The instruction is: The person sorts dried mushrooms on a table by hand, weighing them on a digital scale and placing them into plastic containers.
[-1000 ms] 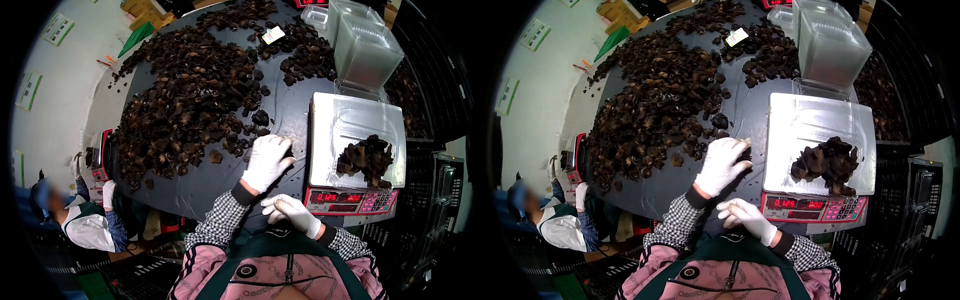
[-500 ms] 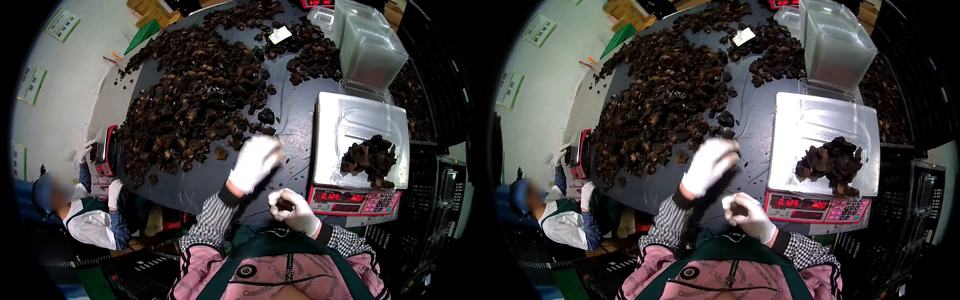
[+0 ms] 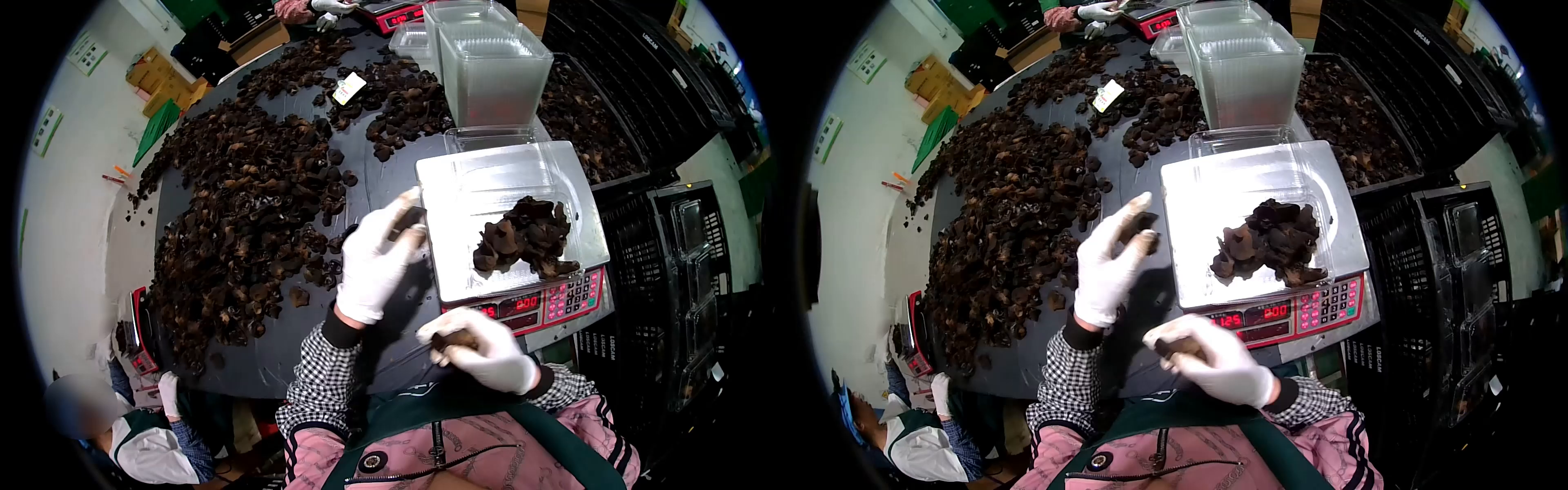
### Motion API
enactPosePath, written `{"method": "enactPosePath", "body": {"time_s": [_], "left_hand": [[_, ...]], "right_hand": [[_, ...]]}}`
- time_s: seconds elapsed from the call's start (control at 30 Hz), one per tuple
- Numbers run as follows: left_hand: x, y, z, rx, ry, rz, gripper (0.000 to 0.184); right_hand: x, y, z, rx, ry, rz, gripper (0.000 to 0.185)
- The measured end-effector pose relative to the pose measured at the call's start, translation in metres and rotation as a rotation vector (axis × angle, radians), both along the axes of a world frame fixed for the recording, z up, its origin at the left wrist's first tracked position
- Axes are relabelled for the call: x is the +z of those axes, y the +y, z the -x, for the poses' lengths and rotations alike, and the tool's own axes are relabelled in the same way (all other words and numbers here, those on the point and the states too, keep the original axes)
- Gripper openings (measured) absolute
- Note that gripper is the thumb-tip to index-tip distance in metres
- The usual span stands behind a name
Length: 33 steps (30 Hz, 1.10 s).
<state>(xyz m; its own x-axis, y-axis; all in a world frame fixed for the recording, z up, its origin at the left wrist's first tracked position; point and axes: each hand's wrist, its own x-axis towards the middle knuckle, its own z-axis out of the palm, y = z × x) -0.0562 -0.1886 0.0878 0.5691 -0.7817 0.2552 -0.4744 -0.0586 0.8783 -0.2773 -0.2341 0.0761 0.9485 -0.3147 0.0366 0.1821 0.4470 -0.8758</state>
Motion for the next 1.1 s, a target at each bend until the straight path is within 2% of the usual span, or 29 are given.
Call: {"method": "enactPosePath", "body": {"time_s": [0.03, 0.07, 0.1, 0.2, 0.23, 0.3, 0.37, 0.4, 0.43, 0.5, 0.53, 0.57, 0.63, 0.67, 0.7, 0.77, 0.8, 0.83, 0.9, 0.93, 0.97, 1.03, 1.07, 1.1], "left_hand": [[0.004, -0.004, 0.013, -0.038, 0.062, 0.016, 0.044], [0.003, -0.013, 0.018, -0.071, -0.175, 0.121, 0.046], [0.01, -0.023, 0.027, -0.094, -0.215, 0.117, 0.047], [0.007, -0.054, 0.038, -0.226, -0.309, 0.261, 0.048], [0.004, -0.059, 0.043, -0.249, -0.217, 0.197, 0.045], [0.002, -0.062, 0.046, -0.142, -0.401, 0.252, 0.04], [-0.001, -0.057, 0.036, -0.182, -0.406, 0.19, 0.039], [-0.004, -0.053, 0.033, -0.198, -0.404, 0.153, 0.038], [-0.008, -0.049, 0.033, -0.219, -0.448, 0.13, 0.039], [-0.013, -0.039, 0.035, -0.242, -0.549, 0.074, 0.04], [-0.007, -0.031, 0.045, -0.159, -0.613, 0.113, 0.044], [-0.012, -0.031, 0.047, -0.132, -0.551, 0.199, 0.047], [-0.015, -0.02, 0.038, -0.057, -0.6, 0.123, 0.044], [-0.029, -0.019, 0.02, -0.018, -0.556, 0.095, 0.036], [-0.048, -0.016, -0.003, 0.028, -0.6, 0.051, 0.03], [-0.07, 0.002, -0.035, 0.254, -0.813, -0.175, 0.034], [-0.074, 0.011, -0.05, 0.285, -0.837, -0.306, 0.037], [-0.094, 0.016, -0.068, 0.322, -0.912, -0.385, 0.032], [-0.097, 0.031, -0.088, 0.252, -0.846, -0.493, 0.028], [-0.091, 0.036, -0.092, 0.286, -0.83, -0.412, 0.025], [-0.085, 0.041, -0.093, 0.315, -0.789, -0.429, 0.026], [-0.066, 0.051, -0.083, 0.329, -0.598, -0.191, 0.024], [-0.052, 0.056, -0.075, 0.244, -0.348, -0.23, 0.023], [-0.048, 0.059, -0.07, 0.152, -0.377, -0.324, 0.021]], "right_hand": [[0.006, -0.01, 0.005, -0.125, -0.086, 0.175, 0.043], [0.006, -0.021, 0.011, -0.288, -0.08, 0.431, 0.045], [0.007, -0.034, 0.017, -0.452, -0.074, 0.687, 0.047], [0.028, -0.069, 0.012, -0.67, 0.031, 1.196, 0.059], [0.031, -0.078, 0.009, -0.711, 0.068, 1.381, 0.066], [0.039, -0.086, 0.014, -0.638, 0.254, 1.444, 0.08], [0.039, -0.089, 0.021, -0.658, 0.305, 1.48, 0.077], [0.029, -0.093, 0.026, -0.716, 0.286, 1.476, 0.068], [0.024, -0.095, 0.028, -0.774, 0.285, 1.494, 0.049], [0.019, -0.1, 0.03, -0.666, 0.329, 1.643, 0.031], [0.017, -0.096, 0.027, -0.645, 0.358, 1.645, 0.022], [0.014, -0.095, 0.025, -0.588, 0.345, 1.675, 0.023], [0.016, -0.09, 0.023, -0.574, 0.345, 1.726, 0.022], [0.017, -0.091, 0.023, -0.565, 0.339, 1.722, 0.021], [0.019, -0.093, 0.025, -0.545, 0.335, 1.715, 0.029], [0.032, -0.085, 0.023, -0.695, 0.278, 1.611, 0.038], [0.031, -0.084, 0.027, -0.754, 0.229, 1.576, 0.043], [0.032, -0.082, 0.029, -0.802, 0.148, 1.601, 0.041], [0.023, -0.07, 0.03, -0.837, 0.01, 1.288, 0.037], [0.023, -0.065, 0.03, -0.781, -0.026, 1.264, 0.032], [0.017, -0.054, 0.027, -0.73, -0.062, 1.043, 0.029], [0.008, -0.036, 0.025, -0.506, -0.043, 0.858, 0.024], [0.002, -0.025, 0.02, -0.39, -0.019, 0.748, 0.023], [-0.006, -0.014, 0.014, -0.274, 0.002, 0.636, 0.023]]}}
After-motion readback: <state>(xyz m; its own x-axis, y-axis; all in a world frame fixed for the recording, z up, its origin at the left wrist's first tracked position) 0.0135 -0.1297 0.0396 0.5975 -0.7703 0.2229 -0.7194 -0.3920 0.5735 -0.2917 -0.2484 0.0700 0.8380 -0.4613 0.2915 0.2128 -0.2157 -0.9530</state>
